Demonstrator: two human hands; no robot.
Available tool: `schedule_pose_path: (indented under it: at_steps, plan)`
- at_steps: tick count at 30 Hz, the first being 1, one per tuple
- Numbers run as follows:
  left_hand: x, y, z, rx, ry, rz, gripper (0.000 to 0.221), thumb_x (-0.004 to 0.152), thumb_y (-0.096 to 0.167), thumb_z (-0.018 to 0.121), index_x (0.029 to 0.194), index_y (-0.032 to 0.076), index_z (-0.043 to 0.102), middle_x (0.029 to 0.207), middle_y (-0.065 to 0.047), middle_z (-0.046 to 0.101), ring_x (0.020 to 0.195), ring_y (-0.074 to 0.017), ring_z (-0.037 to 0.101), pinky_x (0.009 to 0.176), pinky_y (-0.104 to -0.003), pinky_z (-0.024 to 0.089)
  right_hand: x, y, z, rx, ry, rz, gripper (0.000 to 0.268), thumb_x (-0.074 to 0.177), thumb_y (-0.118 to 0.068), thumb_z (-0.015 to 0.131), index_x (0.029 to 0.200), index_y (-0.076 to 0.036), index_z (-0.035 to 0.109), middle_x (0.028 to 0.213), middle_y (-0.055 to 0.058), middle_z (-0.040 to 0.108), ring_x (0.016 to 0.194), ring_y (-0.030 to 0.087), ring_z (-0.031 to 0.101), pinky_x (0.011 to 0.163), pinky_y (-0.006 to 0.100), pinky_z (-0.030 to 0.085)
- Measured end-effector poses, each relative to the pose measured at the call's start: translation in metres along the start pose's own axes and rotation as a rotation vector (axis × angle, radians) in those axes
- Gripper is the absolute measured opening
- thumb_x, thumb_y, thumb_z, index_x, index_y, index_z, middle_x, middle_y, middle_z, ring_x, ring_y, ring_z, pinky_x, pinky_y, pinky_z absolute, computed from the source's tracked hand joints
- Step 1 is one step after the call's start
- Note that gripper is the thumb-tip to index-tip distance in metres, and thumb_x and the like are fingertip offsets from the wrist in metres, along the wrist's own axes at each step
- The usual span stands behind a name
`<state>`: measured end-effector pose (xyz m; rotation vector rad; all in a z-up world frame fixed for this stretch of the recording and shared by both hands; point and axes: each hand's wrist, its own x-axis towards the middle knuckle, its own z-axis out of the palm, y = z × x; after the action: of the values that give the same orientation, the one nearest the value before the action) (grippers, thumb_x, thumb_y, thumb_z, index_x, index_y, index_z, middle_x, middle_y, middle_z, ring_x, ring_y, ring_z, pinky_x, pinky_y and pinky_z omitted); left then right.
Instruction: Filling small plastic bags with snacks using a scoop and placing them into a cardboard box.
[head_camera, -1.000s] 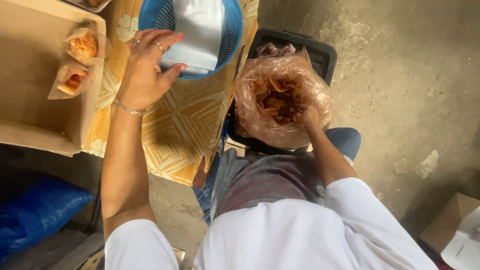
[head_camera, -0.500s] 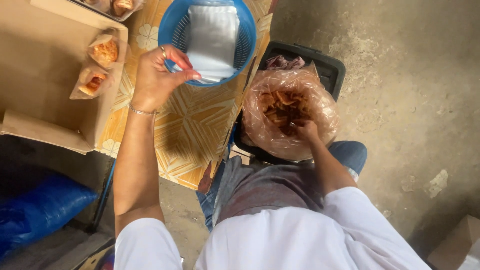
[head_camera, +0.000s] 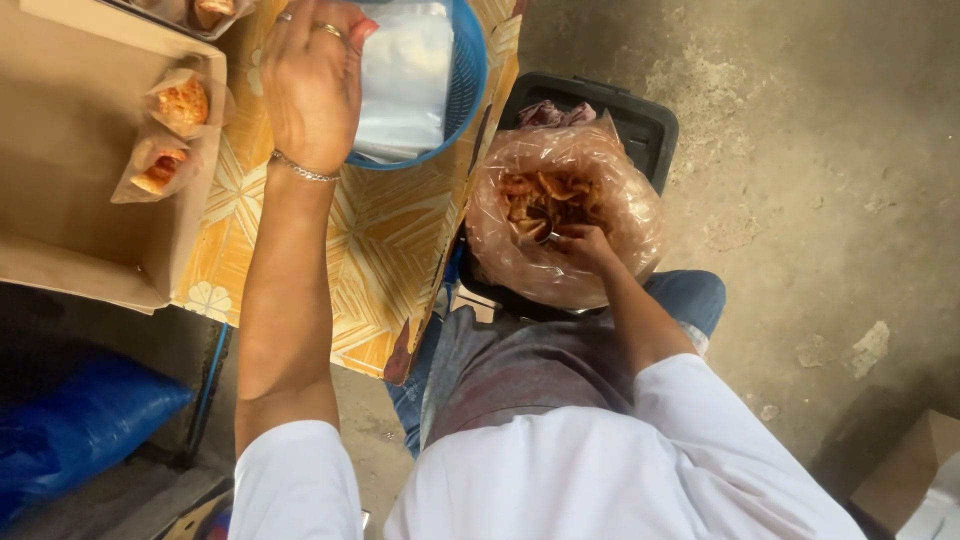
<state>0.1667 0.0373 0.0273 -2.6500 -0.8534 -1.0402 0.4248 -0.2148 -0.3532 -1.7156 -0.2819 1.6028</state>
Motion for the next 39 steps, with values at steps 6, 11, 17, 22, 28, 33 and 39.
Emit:
schedule_pose_path:
  at_steps: [6, 11, 17, 22, 28, 33, 39]
  plan:
    - [-0.006, -0.016, 0.004, 0.122, -0.096, 0.015, 0.028, 0.112, 0.021, 0.06, 0.091, 0.003, 0.057, 0.102, -0.012, 0.056, 0.067, -0.0347, 0.056, 0.056, -0.044, 0.046, -0.024, -0.031, -0.021, -0.225, 0.019, -0.003, 0.034, 0.089, -0.007, 0.067, 0.123, -0.003, 0.068, 0.086, 0.017, 0.072, 0.065, 0.019, 0.066, 0.061, 0.028, 0.059]
    - [-0.004, -0.027, 0.003, -0.209, -0.04, -0.003, 0.03, 0.111, 0.018, 0.064, 0.092, -0.004, 0.063, 0.092, -0.019, 0.058, 0.078, -0.0344, 0.057, 0.067, -0.043, 0.045, -0.038, -0.045, -0.027, -0.326, 0.105, 0.0, 0.031, 0.088, -0.009, 0.07, 0.119, -0.012, 0.07, 0.116, 0.016, 0.069, 0.098, 0.027, 0.067, 0.086, 0.034, 0.06]
    - [-0.01, -0.021, 0.022, -0.626, 0.126, -0.238, 0.039, 0.081, -0.003, 0.096, 0.081, 0.004, 0.058, 0.086, -0.011, 0.063, 0.078, -0.0215, 0.059, 0.068, -0.033, 0.045, -0.031, -0.024, -0.034, -0.876, 0.394, -0.208, 0.036, 0.078, -0.011, 0.067, 0.113, -0.017, 0.073, 0.104, 0.003, 0.073, 0.088, 0.02, 0.067, 0.072, 0.03, 0.056]
    - [-0.01, -0.034, 0.031, -1.111, 0.229, -0.518, 0.043, 0.072, -0.003, 0.095, 0.076, 0.011, 0.055, 0.077, -0.003, 0.055, 0.079, -0.0137, 0.054, 0.074, -0.026, 0.047, -0.005, 0.013, -0.023, -0.947, 0.31, -0.278, 0.044, 0.071, -0.018, 0.064, 0.112, -0.029, 0.076, 0.116, -0.002, 0.072, 0.107, 0.019, 0.066, 0.092, 0.032, 0.051]
    - [0.003, -0.041, 0.009, -1.316, 0.211, -0.603, 0.037, 0.075, -0.006, 0.087, 0.077, 0.013, 0.057, 0.087, -0.006, 0.062, 0.084, -0.0148, 0.059, 0.078, -0.029, 0.05, -0.028, -0.004, -0.011, -0.854, 0.322, -0.094, 0.042, 0.068, -0.019, 0.067, 0.108, -0.028, 0.078, 0.114, -0.005, 0.073, 0.1, 0.019, 0.068, 0.096, 0.03, 0.052]
    - [0.012, -0.033, -0.01, -1.389, 0.217, -0.584, 0.036, 0.071, -0.006, 0.089, 0.073, 0.014, 0.059, 0.087, -0.003, 0.059, 0.085, -0.013, 0.054, 0.078, -0.026, 0.042, -0.024, 0.001, -0.012, -0.906, 0.323, -0.165, 0.041, 0.067, -0.03, 0.072, 0.107, -0.029, 0.078, 0.114, -0.007, 0.072, 0.102, 0.016, 0.067, 0.095, 0.032, 0.052]
    - [-0.014, -0.019, -0.005, -1.176, -0.292, -0.626, 0.036, 0.075, -0.001, 0.092, 0.079, 0.012, 0.058, 0.079, 0.0, 0.063, 0.071, -0.0063, 0.061, 0.063, -0.019, 0.05, -0.026, 0.003, -0.017, -0.839, 0.284, -0.244, 0.038, 0.07, -0.025, 0.072, 0.107, -0.024, 0.078, 0.115, -0.005, 0.073, 0.103, 0.013, 0.067, 0.093, 0.028, 0.053]
